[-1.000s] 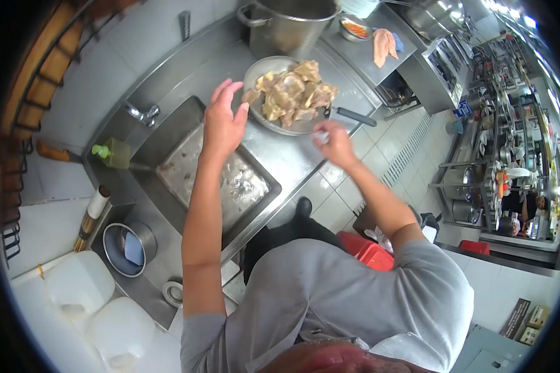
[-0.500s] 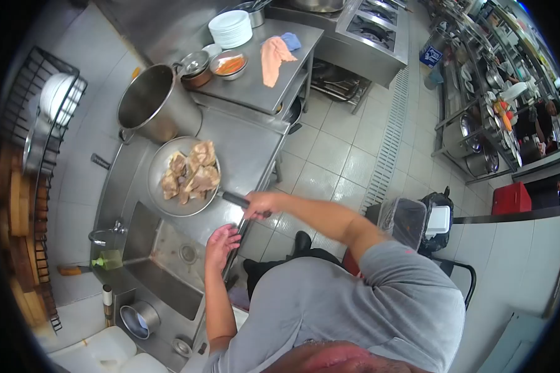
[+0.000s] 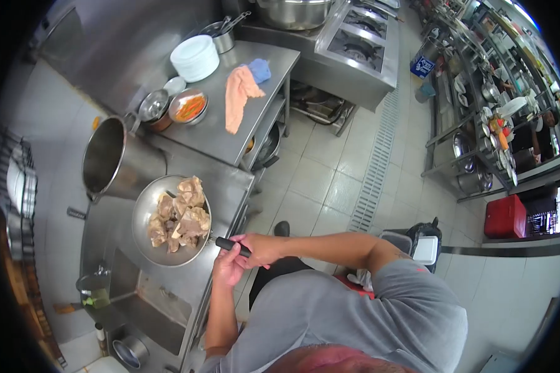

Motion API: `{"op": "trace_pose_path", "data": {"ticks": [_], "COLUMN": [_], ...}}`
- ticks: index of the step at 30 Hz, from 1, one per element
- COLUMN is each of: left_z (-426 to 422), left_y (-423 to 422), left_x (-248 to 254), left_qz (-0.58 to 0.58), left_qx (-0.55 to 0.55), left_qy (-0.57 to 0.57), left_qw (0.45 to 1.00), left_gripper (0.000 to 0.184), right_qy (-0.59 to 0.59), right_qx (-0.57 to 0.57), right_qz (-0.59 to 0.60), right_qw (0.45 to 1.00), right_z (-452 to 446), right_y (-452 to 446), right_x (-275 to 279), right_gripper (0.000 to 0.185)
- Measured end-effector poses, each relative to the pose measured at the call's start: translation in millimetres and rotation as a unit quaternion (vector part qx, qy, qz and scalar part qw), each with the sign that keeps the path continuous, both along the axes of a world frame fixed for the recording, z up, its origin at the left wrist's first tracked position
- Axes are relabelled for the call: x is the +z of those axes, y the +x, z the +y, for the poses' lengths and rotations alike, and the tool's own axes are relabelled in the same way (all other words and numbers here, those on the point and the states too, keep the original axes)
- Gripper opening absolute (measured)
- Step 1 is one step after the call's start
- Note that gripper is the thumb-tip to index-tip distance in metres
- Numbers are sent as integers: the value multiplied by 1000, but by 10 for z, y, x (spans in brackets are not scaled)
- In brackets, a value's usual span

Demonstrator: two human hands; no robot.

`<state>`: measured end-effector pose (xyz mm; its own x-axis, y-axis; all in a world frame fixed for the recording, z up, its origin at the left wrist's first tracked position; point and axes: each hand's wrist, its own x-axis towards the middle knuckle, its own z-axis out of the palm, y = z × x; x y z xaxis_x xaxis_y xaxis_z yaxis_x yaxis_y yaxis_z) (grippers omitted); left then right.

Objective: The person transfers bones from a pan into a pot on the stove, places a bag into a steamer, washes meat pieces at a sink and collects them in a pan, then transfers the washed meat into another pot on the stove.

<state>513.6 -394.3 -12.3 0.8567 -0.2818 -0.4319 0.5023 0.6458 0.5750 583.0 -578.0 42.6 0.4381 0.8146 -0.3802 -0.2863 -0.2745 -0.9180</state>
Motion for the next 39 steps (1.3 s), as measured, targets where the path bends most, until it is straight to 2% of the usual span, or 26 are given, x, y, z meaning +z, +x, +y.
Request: {"op": "trace_pose_path", "data": {"ticks": [2,5,11,14,15,18,21,24,28,30,33,39], "left_z": [-352,-956,-2302,-3218,-3547,-4466,-5410,-6103,-7006,-7385,-8073,-9265], "left_y": [291,895,2008,2590,2773,3223,3674,4155,4828,5104,5709,6696], "left_x": [192,570,839,906,870,883,838,780,652,596,426,477], "left_qz": [-21,-50,-82,-95,-96,-98,-116,-77,-63,-71,-108,-79], "left_qx": [-26,-83,-229,-273,-293,-322,-323,-343,-350,-366,-359,-376], "left_qy": [-28,-25,-28,-46,-54,-70,-61,-79,-77,-77,-73,-109], "left_qw": [999,995,970,956,950,939,937,933,931,925,924,917], "left_gripper": [36,33,32,33,33,30,29,31,34,41,47,46], "right_qy": [-24,-4,-7,-77,-76,-38,-31,-42,-28,-52,-80,-79], "right_qx": [-11,-35,-160,-214,-250,-338,-357,-377,-431,-409,-409,-418], "right_qz": [-61,-76,-89,-92,-78,-138,-121,-81,-84,-47,-63,-60], "right_qw": [998,997,983,969,962,930,926,922,898,910,907,903], "right_z": [-373,-1023,-2393,-3246,-3537,-4314,-5202,-5849,-6679,-7111,-7751,-8942], "right_y": [225,647,1172,1498,1585,1909,2335,2751,3395,3703,4324,5226], "right_x": [201,414,768,1042,1025,858,855,771,759,633,625,586], "right_gripper": [84,82,32,27,35,16,17,17,14,13,14,14]}}
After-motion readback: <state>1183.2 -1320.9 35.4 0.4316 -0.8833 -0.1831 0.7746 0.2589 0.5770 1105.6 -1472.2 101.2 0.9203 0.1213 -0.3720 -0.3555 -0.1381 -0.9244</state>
